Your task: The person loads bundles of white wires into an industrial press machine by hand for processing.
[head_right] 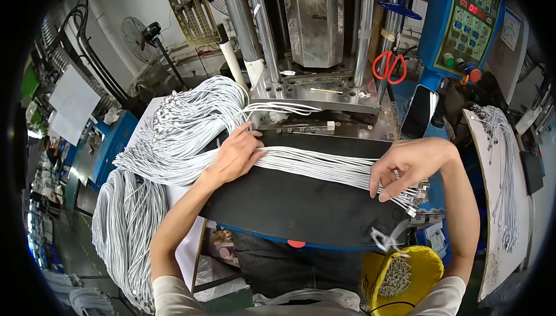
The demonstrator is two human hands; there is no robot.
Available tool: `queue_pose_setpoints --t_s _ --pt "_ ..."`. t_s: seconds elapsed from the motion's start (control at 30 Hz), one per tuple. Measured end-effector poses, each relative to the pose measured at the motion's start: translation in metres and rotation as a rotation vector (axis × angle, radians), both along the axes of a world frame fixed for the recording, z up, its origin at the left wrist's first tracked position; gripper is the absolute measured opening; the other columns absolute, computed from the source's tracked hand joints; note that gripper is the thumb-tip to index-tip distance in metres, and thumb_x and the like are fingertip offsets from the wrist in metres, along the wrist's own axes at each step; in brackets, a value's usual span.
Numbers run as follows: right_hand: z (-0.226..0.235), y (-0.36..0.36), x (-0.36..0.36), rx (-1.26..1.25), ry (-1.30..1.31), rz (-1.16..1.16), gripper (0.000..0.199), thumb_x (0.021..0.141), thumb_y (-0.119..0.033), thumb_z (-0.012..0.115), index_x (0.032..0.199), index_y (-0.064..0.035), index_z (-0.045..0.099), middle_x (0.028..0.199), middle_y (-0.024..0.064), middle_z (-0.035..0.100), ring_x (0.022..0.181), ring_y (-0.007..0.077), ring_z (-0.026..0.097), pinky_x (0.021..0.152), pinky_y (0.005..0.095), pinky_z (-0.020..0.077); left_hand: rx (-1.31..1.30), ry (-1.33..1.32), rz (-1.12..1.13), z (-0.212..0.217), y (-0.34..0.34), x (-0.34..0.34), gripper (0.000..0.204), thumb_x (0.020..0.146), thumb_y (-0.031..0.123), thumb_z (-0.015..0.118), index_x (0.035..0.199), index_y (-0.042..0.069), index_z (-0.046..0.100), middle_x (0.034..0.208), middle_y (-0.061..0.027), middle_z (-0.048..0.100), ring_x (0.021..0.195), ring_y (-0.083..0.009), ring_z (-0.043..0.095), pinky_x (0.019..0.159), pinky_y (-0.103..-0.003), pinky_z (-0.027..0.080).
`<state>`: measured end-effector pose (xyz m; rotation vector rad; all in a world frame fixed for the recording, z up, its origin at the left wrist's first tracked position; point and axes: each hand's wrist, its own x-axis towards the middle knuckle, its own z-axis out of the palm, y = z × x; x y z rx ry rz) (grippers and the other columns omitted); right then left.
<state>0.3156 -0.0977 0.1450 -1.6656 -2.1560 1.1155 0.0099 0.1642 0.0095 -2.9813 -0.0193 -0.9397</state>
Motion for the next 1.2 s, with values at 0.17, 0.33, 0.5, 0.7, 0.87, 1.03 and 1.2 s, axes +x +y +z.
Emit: queue_pose_setpoints --t_s 0.17,0.33,0.5,0.7,0.87,1.03,1.2 --pt "-0.054 0.031 -0.040 0.526 -0.158 -0.138 0.044 0.092 -0.021 0.075 0.130 -0.0025 0.062 0.115 0.0136 0.067 0.108 0.0296 0.066 0.092 0.0417 0.0511 -0.120 -0.004 -0.009 0.000 0.002 0.004 0.014 0.096 0.014 0.069 0.091 0.002 0.064 0.091 -0.0114 0.067 0.093 -0.0277 0.066 0.114 -0.049 0.042" --pt "-0.106 0.126 -0.082 0.588 0.018 -0.184 0.040 0.095 -0.027 0.071 0.124 0.0007 0.062 0.111 0.0162 0.070 0.107 0.0383 0.067 0.093 0.0493 0.0509 -0.271 0.035 -0.046 0.004 0.005 0.000 0.016 0.095 0.014 0.070 0.089 0.001 0.065 0.090 -0.0102 0.068 0.092 -0.0266 0.067 0.115 -0.049 0.042" --pt "-0.100 0.132 -0.094 0.534 -0.159 -0.257 0.027 0.092 -0.020 0.070 0.101 0.0054 0.066 0.094 0.0157 0.073 0.088 0.0391 0.071 0.078 0.0483 0.0571 -0.364 0.031 -0.082 0.005 0.005 -0.001 0.017 0.095 0.014 0.070 0.086 0.000 0.066 0.086 -0.0091 0.068 0.088 -0.0263 0.067 0.114 -0.049 0.042" --pt "-0.131 0.068 -0.060 0.674 -0.906 -0.331 0.011 0.084 -0.012 0.068 0.086 -0.0022 0.062 0.089 0.0122 0.065 0.079 0.0324 0.069 0.066 0.0438 0.0563 -0.242 -0.037 -0.104 -0.001 0.009 0.002 0.016 0.092 0.013 0.075 0.086 0.001 0.066 0.085 -0.0088 0.070 0.085 -0.0251 0.069 0.112 -0.049 0.044" --pt "-0.065 -0.039 -0.013 0.719 -0.829 -0.487 0.025 0.073 -0.011 0.075 0.094 -0.0064 0.062 0.092 0.0101 0.062 0.092 0.0322 0.065 0.076 0.0438 0.0543 -0.185 -0.043 -0.098 0.001 0.003 0.000 0.016 0.087 0.012 0.078 0.086 0.002 0.066 0.086 -0.0084 0.071 0.085 -0.0248 0.069 0.113 -0.049 0.045" --pt "-0.074 -0.093 0.009 0.566 -1.015 -0.638 0.027 0.072 -0.013 0.077 0.094 -0.0072 0.063 0.101 0.0111 0.058 0.107 0.0331 0.057 0.097 0.0488 0.0461 -0.161 -0.077 -0.073 0.002 0.000 0.006 0.013 0.081 0.007 0.077 0.084 0.003 0.064 0.084 -0.0079 0.071 0.084 -0.0239 0.069 0.111 -0.050 0.046" --pt "-0.105 -0.097 0.024 0.607 -1.079 -0.589 0.030 0.072 -0.011 0.077 0.099 -0.0055 0.064 0.107 0.0121 0.057 0.110 0.0352 0.055 0.105 0.0530 0.0425 -0.099 -0.096 0.041 0.018 -0.029 0.016 0.015 0.076 0.005 0.076 0.084 0.004 0.063 0.081 -0.0075 0.070 0.079 -0.0235 0.069 0.098 -0.047 0.052"
